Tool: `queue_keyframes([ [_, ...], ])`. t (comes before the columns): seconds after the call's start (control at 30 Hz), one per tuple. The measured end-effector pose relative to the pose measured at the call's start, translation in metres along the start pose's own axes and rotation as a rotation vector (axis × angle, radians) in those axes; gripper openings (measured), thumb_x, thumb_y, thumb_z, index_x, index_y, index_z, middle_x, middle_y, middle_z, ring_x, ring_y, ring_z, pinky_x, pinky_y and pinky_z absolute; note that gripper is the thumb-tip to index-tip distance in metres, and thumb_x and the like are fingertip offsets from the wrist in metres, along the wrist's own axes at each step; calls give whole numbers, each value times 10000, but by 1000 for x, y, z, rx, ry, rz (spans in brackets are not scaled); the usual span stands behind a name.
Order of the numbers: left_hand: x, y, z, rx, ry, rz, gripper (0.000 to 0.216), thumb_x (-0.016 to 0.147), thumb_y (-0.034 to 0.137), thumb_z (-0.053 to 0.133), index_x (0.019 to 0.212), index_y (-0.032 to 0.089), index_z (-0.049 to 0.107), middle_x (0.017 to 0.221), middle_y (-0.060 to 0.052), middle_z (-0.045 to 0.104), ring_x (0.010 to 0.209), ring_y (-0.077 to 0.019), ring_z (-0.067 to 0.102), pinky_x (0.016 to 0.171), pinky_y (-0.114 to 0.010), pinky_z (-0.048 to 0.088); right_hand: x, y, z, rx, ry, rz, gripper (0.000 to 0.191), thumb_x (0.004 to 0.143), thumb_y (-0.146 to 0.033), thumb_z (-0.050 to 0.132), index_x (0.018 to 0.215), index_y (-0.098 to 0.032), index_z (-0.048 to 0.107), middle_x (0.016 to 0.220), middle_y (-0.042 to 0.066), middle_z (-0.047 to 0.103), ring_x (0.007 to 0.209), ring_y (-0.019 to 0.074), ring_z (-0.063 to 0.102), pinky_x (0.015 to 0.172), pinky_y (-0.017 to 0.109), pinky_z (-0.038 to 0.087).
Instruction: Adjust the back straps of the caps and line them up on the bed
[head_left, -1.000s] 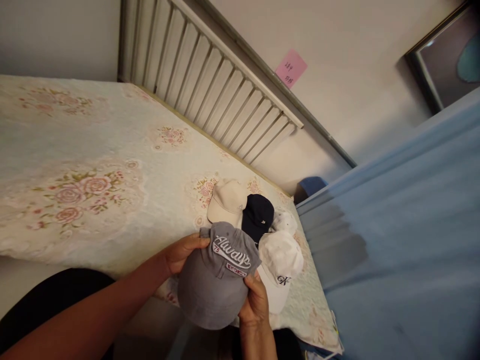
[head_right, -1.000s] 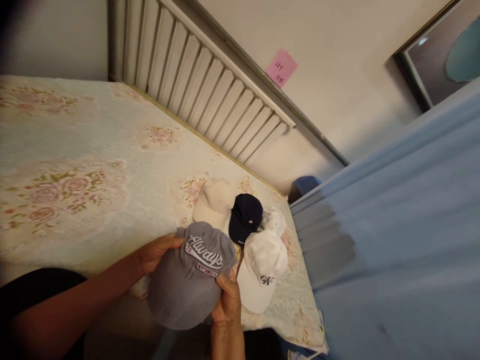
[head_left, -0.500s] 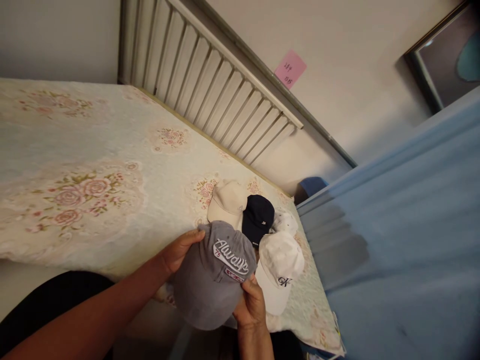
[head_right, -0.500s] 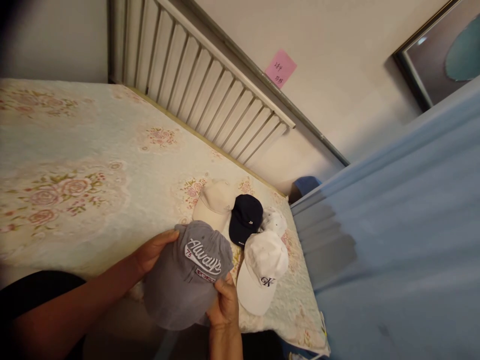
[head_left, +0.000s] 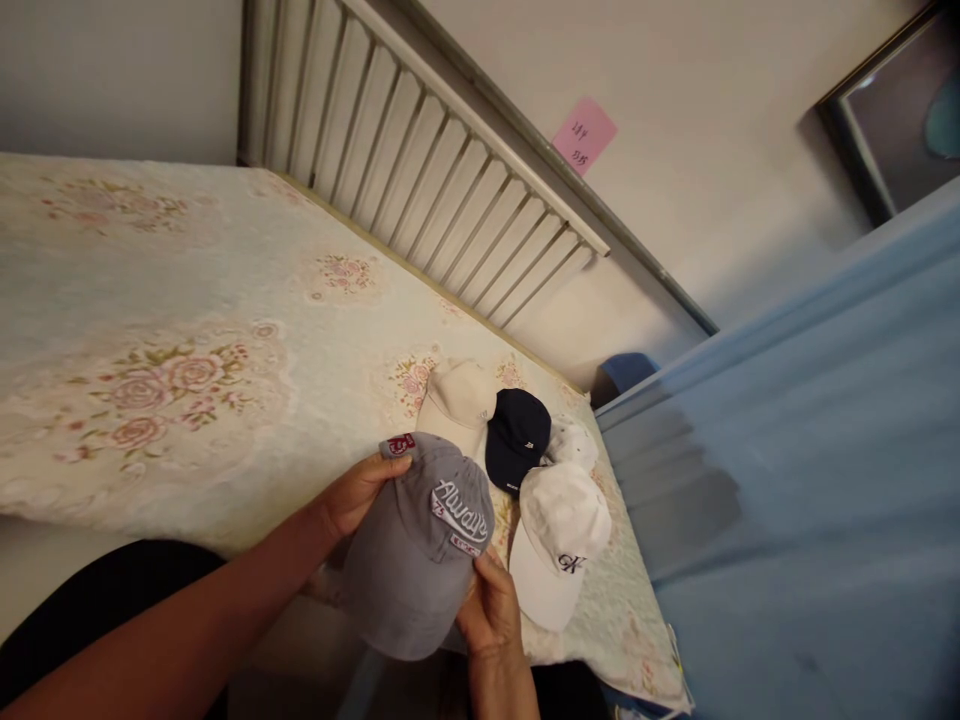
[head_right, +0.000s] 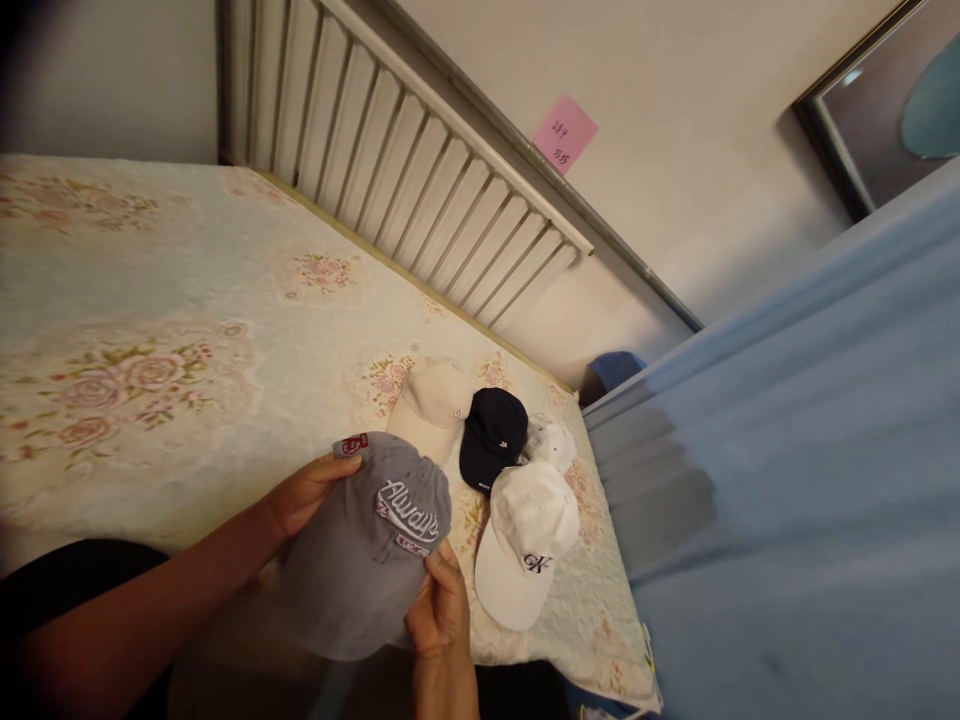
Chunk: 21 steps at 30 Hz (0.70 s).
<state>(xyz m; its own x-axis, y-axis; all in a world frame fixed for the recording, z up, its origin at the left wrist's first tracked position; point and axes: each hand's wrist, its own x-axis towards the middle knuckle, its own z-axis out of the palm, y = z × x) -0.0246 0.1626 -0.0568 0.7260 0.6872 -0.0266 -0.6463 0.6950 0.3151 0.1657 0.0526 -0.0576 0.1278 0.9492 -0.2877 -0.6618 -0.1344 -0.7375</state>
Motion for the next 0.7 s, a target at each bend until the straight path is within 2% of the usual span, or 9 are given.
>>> queue_keyframes([
  [0.17,3,4,-1,6,115,24,234,791,168,623,998,89,700,843,-146,749,761,-265,715,799,-403,547,4,4,2,-8,36,5,245,725,-221,722,963,-172,689,977,49,746,954,183,679,939,337,485],
  [0.3,4,8,0,22,190,93,265,785,164,627,1032,87,686,839,-135,752,739,-260,718,772,-394,559,-1,6,9,-20,21,64,196,742,-235,718,924,-166,693,925,40,750,856,159,690,839,289,528],
  [0.53,4,12,1,124,239,241,314,767,165,662,1072,90,673,865,-132,753,737,-261,718,743,-377,568,-7,9,24,-154,-23,100,225,749,-305,723,942,-202,672,927,52,744,791,193,696,646,307,567],
  [0.7,3,15,3,139,257,284,304,771,166,663,1065,92,673,875,-133,752,750,-266,718,742,-383,570,-5,18,15,-138,-6,147,271,746,-341,725,957,-182,666,906,53,748,769,184,702,713,333,570],
])
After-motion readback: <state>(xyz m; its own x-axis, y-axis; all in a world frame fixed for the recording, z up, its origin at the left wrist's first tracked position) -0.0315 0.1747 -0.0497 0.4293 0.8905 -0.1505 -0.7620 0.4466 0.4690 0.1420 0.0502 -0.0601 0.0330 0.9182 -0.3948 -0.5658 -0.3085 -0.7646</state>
